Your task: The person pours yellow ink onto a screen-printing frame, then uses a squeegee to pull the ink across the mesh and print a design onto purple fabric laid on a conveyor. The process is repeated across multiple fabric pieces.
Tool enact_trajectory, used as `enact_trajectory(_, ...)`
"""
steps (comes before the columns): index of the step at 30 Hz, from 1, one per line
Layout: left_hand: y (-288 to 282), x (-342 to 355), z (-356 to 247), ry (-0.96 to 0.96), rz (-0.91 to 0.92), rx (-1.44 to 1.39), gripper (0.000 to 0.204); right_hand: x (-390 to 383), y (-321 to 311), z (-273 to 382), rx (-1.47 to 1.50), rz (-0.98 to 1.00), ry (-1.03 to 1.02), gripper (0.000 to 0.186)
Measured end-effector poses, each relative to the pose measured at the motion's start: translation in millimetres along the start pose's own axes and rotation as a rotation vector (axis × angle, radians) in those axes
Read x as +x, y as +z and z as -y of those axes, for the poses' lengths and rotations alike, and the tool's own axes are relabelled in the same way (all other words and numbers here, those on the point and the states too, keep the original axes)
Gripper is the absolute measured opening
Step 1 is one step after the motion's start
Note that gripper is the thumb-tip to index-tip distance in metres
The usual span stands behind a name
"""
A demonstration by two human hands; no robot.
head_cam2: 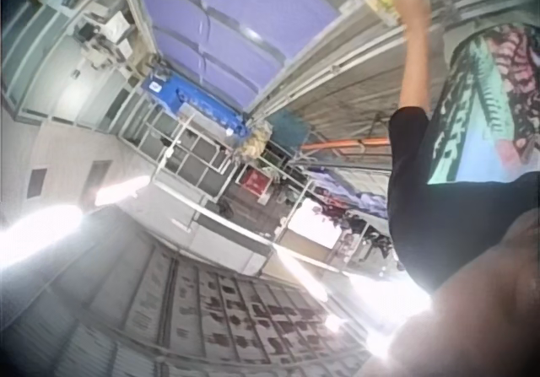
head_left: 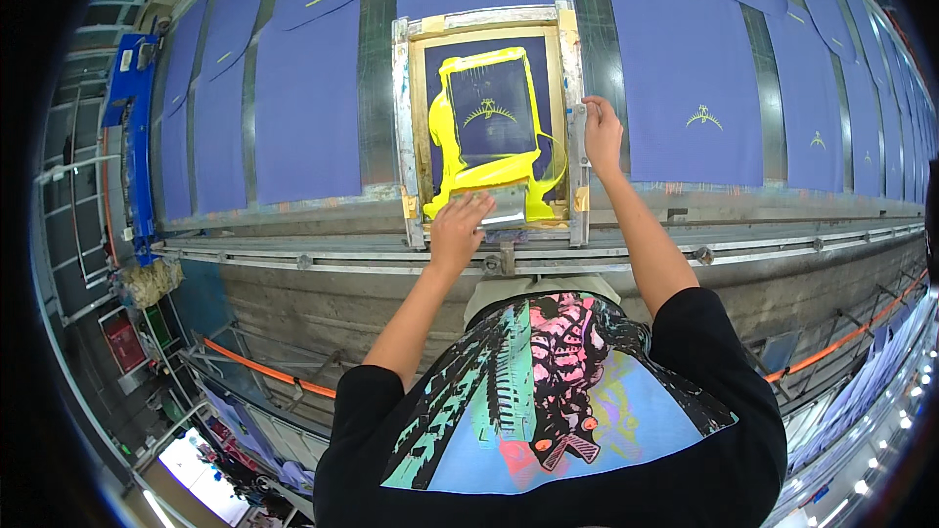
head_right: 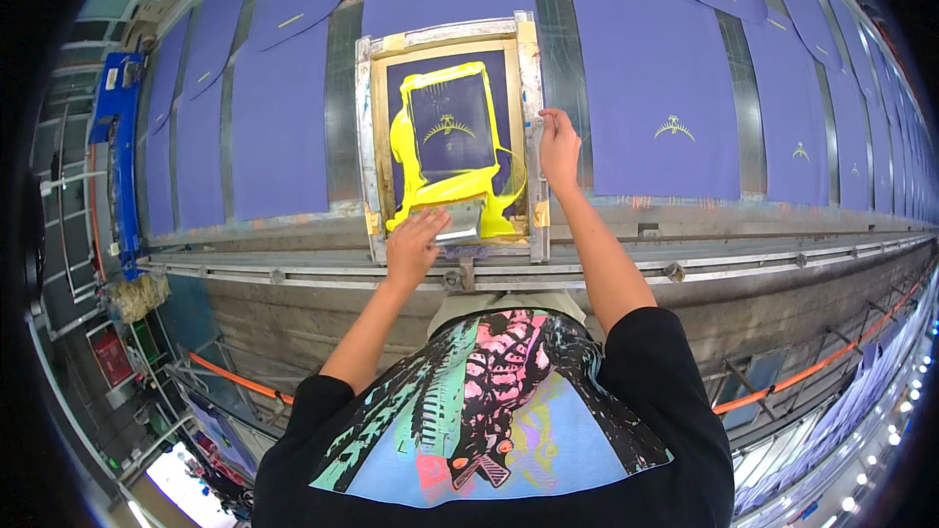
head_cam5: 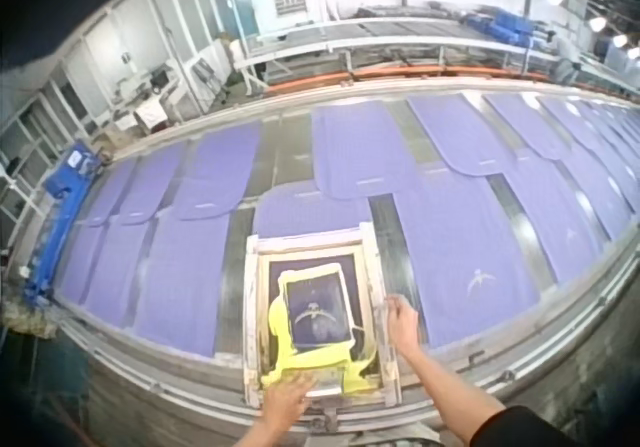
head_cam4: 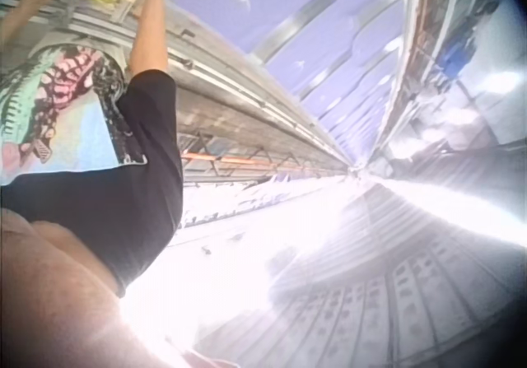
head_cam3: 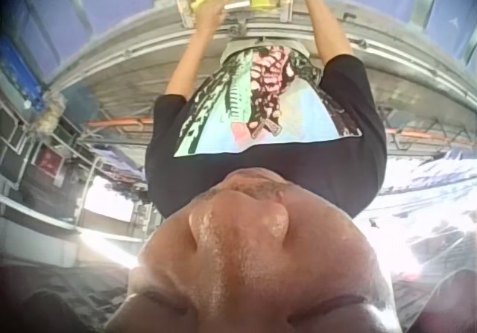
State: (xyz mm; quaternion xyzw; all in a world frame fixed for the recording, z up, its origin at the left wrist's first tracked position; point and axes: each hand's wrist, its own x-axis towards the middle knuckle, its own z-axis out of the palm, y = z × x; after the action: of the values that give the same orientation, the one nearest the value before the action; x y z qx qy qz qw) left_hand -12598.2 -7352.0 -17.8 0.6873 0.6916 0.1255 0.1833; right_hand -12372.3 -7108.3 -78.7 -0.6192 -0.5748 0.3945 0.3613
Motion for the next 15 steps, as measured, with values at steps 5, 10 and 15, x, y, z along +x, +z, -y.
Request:
enact_trajectory(5,25,-1,-2,0.093,-0.003,0.099,0.067,4,-7,-10,-0.043,0.001,0.035,0.018)
enact_trajectory(10,-5,140,25,-0.092,0.018,0.020,0.056,6,-10,-18,-0.017,-0.013,0.054,0.019)
enact_trajectory(15,-65,267,56,-0.147,0.137,-0.016,0.041,6,-6,-20,0.023,-0.005,0.044,0.020)
